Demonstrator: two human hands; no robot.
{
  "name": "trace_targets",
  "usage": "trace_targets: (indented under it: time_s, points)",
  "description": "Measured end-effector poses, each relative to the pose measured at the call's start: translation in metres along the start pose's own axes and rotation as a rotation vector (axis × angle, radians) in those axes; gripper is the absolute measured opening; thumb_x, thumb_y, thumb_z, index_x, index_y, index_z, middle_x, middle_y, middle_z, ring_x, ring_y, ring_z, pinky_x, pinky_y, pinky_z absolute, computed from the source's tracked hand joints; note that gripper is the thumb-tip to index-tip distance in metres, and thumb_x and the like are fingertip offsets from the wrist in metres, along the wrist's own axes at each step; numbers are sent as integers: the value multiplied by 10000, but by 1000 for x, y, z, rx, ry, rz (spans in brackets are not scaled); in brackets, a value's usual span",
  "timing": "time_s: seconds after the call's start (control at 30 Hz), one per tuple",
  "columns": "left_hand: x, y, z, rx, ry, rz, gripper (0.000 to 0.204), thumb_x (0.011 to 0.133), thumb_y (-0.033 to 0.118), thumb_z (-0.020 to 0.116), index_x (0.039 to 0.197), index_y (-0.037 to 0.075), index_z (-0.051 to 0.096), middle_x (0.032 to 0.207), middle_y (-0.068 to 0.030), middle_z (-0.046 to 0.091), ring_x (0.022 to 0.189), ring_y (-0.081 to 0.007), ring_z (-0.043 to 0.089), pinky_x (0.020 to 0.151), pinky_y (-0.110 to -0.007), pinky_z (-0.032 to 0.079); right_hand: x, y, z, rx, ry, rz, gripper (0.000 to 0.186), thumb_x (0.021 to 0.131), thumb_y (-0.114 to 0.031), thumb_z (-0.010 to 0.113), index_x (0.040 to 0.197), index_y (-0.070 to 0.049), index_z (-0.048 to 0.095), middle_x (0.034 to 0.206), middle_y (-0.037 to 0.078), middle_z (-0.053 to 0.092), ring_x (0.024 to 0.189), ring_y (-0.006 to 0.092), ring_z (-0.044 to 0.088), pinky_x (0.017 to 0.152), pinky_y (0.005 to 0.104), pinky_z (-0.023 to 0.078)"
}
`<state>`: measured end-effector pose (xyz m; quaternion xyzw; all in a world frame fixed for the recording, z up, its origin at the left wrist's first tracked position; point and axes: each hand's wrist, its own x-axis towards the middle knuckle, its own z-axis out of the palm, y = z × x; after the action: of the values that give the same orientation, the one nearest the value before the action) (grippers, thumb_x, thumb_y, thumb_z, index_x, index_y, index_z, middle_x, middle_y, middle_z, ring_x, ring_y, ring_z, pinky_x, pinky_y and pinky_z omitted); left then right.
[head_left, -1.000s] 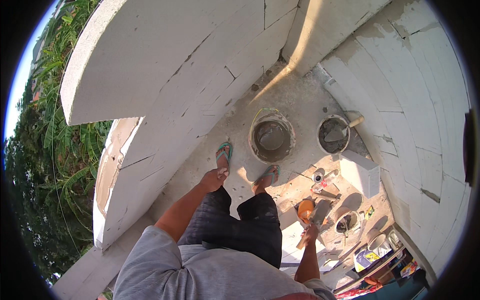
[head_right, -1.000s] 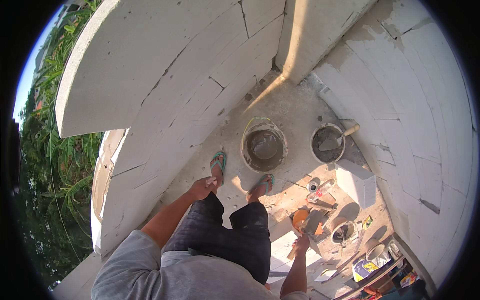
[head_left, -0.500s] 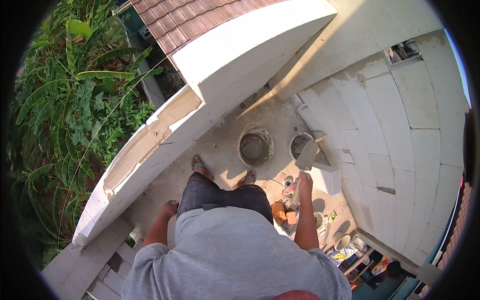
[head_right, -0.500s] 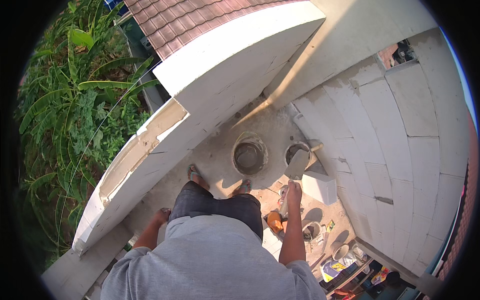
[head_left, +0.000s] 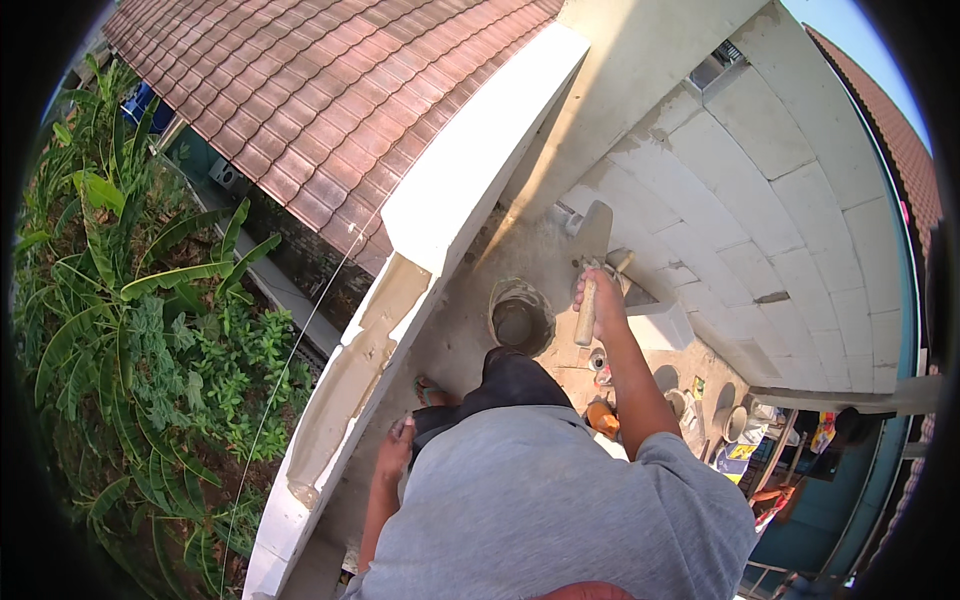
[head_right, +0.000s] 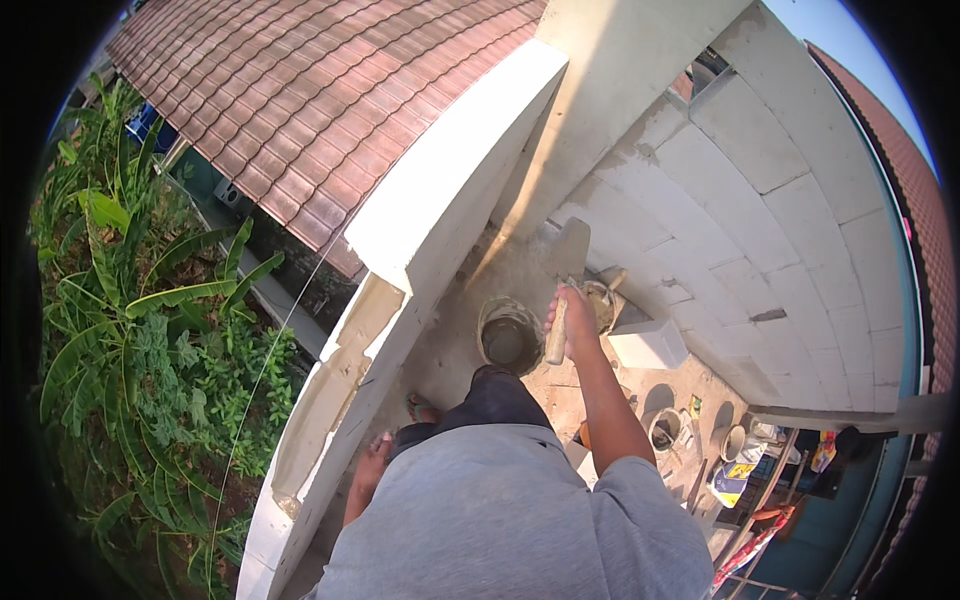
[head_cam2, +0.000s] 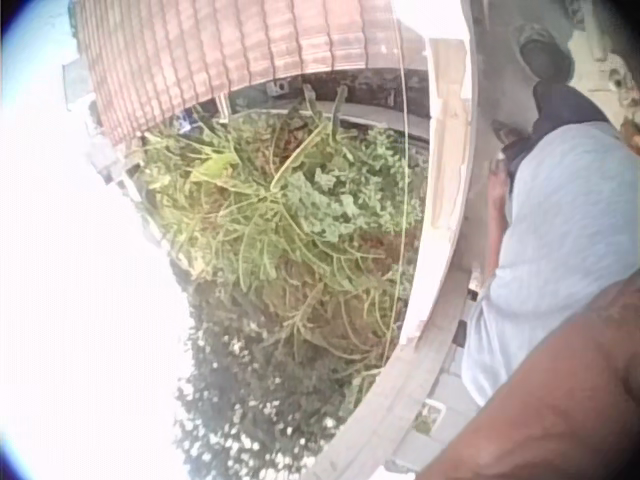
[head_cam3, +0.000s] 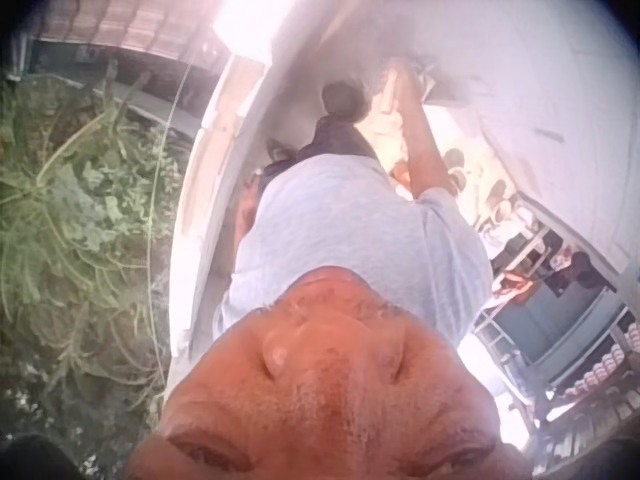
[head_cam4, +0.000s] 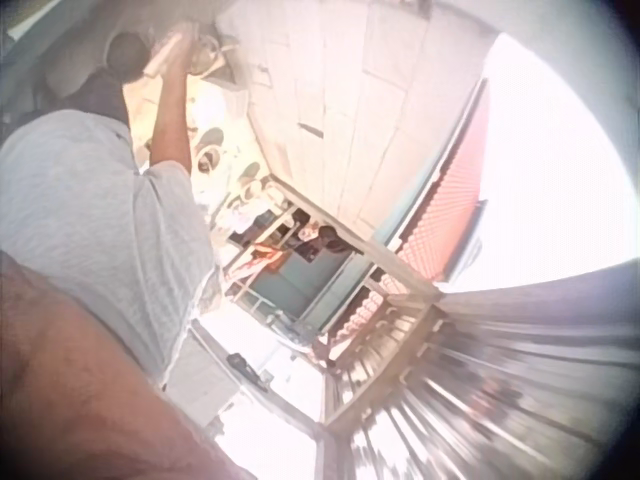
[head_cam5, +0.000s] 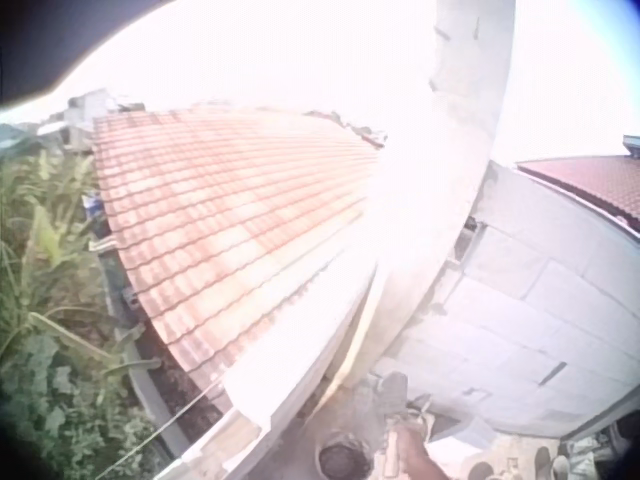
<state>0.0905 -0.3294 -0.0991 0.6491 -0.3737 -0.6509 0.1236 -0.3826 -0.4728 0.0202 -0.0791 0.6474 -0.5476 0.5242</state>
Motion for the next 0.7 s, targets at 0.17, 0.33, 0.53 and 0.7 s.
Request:
trace_targets:
  time_s: [0.17, 0.33, 0.53, 0.7]
  points:
    - [6, -9, 2, 21, -36, 82, 657, 1063, 516, 509, 1441, -18, 568, 1370, -219, 652, 1294, -289, 602, 1079, -381, 450, -18, -96, 30, -67, 39, -437, 162, 1030, -254, 542, 1022, -93, 524, 808, 32, 553, 614, 139, 540, 563, 301, 477]
    - [-3, -79, 2, 136, 85, -193, 692, 1051, 558, 480, 1375, -41, 603, 1306, -302, 660, 1280, -407, 618, 1058, -430, 474, -22, -247, 132, -597, 2, -961, 282, 1077, -281, 521, 1228, -46, 562, 878, 18, 563, 787, 124, 546, 737, 298, 480]
    - [-42, -147, 37, 53, 94, -377, 571, 1036, 487, 511, 1252, -14, 681, 1197, -288, 706, 1194, -409, 659, 974, -452, 512, 89, -369, 272, -1538, -89, -1238, 386, 1063, -436, 552, 1126, -64, 637, 789, 62, 570, 726, 181, 516, 702, 334, 458]
    - [-82, -217, 114, 125, 234, -217, 433, 971, 310, 672, 1256, -17, 679, 1237, -212, 719, 1089, -312, 704, 938, -414, 534, 229, -381, 357, -2387, -244, -1288, 363, 1000, -416, 565, 1142, -111, 702, 946, 187, 734, 944, 416, 689, 809, 506, 531]
